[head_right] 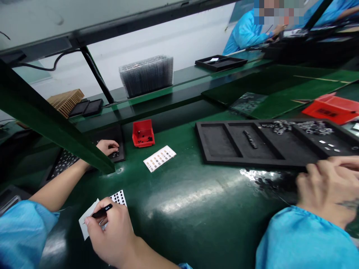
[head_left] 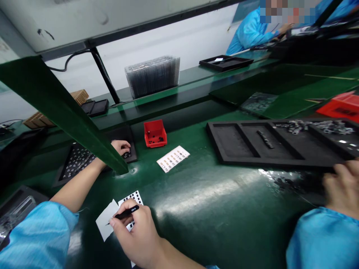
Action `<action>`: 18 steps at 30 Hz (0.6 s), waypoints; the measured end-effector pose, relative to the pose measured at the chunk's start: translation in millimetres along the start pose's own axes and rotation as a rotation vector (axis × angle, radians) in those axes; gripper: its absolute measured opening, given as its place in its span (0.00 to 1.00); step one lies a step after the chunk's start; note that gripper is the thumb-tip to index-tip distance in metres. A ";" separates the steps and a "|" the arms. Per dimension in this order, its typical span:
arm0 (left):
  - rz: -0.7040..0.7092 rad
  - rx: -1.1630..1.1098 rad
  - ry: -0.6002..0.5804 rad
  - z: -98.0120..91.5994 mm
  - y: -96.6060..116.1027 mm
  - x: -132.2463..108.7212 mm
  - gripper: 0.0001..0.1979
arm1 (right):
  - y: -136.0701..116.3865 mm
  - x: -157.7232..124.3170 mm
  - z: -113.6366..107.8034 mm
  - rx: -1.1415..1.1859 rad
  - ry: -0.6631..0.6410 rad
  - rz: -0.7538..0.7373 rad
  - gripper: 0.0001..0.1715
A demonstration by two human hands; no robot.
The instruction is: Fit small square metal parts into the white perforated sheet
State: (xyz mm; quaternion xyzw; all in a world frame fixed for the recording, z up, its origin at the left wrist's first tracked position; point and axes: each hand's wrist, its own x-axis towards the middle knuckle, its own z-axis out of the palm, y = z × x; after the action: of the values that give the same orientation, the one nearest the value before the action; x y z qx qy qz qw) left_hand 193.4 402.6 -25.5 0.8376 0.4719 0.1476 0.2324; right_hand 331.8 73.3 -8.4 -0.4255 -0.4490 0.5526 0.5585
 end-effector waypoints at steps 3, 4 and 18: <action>0.023 -0.034 0.018 -2.0 2.5 -1.9 0.09 | 1.9 -0.5 0.0 -0.002 0.002 -0.005 0.07; 0.028 -0.046 0.027 -2.2 3.5 -3.2 0.09 | 2.9 -0.8 0.0 -0.002 0.001 -0.011 0.07; -0.194 -0.096 0.644 -89.6 9.1 -200.8 0.18 | 2.7 1.7 -12.0 -0.129 0.085 -0.191 0.07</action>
State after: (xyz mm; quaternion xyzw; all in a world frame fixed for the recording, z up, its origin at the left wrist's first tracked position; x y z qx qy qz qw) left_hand 55.5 248.4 49.8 0.6871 0.5913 0.4038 0.1233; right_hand 342.8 75.2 -13.8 -0.4392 -0.4980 0.4482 0.5985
